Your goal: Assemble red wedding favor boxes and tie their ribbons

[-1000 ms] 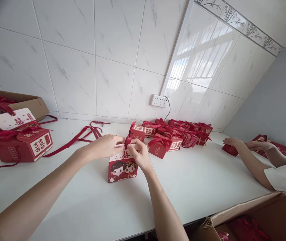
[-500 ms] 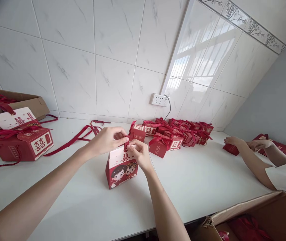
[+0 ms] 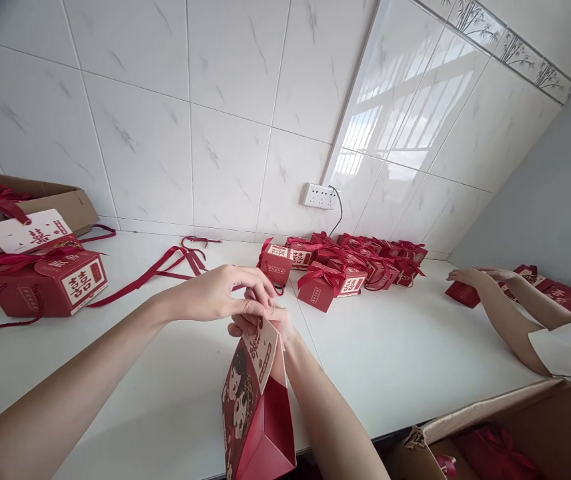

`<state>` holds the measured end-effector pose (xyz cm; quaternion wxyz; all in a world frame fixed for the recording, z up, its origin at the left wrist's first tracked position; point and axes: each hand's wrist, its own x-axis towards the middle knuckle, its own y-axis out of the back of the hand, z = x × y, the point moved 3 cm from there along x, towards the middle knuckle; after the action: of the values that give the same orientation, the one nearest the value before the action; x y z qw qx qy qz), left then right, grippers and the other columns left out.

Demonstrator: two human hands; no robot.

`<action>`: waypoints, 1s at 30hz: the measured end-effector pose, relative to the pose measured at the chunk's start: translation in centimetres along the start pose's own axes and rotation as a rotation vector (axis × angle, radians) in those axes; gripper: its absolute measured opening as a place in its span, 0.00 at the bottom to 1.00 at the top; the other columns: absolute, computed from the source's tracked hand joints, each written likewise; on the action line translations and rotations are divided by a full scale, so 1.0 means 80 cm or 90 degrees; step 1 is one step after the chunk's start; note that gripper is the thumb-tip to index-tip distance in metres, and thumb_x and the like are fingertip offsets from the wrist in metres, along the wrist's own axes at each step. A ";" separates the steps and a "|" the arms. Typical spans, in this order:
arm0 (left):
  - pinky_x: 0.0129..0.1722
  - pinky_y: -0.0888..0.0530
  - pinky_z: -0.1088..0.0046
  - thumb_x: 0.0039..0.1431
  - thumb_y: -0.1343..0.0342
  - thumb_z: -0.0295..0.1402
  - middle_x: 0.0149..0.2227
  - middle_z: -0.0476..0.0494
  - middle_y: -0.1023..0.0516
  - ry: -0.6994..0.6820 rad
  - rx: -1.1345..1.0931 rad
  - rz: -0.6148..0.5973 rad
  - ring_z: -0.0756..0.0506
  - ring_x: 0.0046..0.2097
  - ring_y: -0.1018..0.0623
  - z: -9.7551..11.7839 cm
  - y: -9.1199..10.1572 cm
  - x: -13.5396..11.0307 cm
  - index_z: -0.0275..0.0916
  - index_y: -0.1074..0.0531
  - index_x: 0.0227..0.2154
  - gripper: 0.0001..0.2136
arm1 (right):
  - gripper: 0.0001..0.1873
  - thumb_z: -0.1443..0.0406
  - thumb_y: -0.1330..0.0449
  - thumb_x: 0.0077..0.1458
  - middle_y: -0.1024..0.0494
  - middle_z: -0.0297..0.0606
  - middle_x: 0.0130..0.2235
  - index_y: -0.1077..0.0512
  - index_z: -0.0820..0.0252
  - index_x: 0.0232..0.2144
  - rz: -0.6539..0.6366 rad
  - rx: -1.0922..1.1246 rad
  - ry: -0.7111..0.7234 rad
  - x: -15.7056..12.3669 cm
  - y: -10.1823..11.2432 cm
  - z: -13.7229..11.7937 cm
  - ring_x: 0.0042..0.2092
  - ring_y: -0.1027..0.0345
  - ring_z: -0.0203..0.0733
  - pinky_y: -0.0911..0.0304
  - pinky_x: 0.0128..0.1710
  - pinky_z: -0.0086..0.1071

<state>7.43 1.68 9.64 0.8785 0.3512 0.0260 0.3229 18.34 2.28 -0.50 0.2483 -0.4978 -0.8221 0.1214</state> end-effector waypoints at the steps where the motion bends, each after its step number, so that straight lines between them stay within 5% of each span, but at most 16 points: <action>1: 0.36 0.29 0.71 0.53 0.43 0.37 0.40 0.46 0.22 0.021 -0.012 0.008 0.45 0.40 0.24 0.000 0.001 -0.001 0.41 0.23 0.30 0.07 | 0.19 0.51 0.35 0.37 0.39 0.27 0.18 0.37 0.55 0.23 0.001 -0.038 0.001 0.001 0.000 -0.004 0.20 0.46 0.33 0.42 0.22 0.31; 5: 0.32 0.32 0.74 0.53 0.43 0.36 0.33 0.49 0.21 0.048 0.025 0.067 0.47 0.36 0.24 0.002 0.015 -0.006 0.42 0.22 0.28 0.06 | 0.24 0.50 0.33 0.39 0.26 0.35 0.31 0.29 0.56 0.36 0.012 -0.187 0.002 0.009 0.009 -0.027 0.31 0.33 0.40 0.36 0.30 0.34; 10: 0.24 0.38 0.75 0.53 0.43 0.42 0.27 0.52 0.24 0.072 0.126 0.199 0.52 0.24 0.30 0.003 0.030 -0.011 0.43 0.24 0.32 0.09 | 0.33 0.37 0.48 0.46 0.23 0.39 0.32 0.28 0.59 0.34 0.057 -0.165 0.025 0.013 0.030 -0.047 0.34 0.28 0.44 0.33 0.36 0.39; 15: 0.21 0.40 0.76 0.52 0.42 0.39 0.25 0.51 0.26 0.127 0.159 0.294 0.52 0.21 0.33 -0.002 0.034 -0.008 0.41 0.27 0.34 0.10 | 0.28 0.45 0.32 0.34 0.24 0.37 0.31 0.28 0.59 0.31 0.122 -0.261 0.121 0.006 0.034 -0.050 0.32 0.30 0.42 0.34 0.33 0.34; 20: 0.24 0.36 0.76 0.52 0.41 0.37 0.29 0.49 0.23 0.123 0.140 0.294 0.51 0.26 0.28 -0.001 0.034 -0.005 0.39 0.27 0.32 0.07 | 0.18 0.55 0.31 0.39 0.25 0.33 0.27 0.30 0.59 0.27 0.189 -0.295 0.103 0.003 0.027 -0.047 0.26 0.33 0.35 0.38 0.26 0.29; 30: 0.22 0.28 0.75 0.51 0.41 0.40 0.27 0.47 0.19 0.132 0.005 0.281 0.47 0.25 0.22 -0.005 0.035 -0.008 0.38 0.23 0.29 0.10 | 0.15 0.58 0.30 0.39 0.23 0.33 0.26 0.27 0.60 0.26 0.135 -0.241 0.058 0.003 0.025 -0.044 0.25 0.31 0.34 0.37 0.24 0.26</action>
<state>5.30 3.05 10.99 0.7778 0.3165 0.0399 0.5415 21.60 3.26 1.66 0.1734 -0.6244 -0.7609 -0.0319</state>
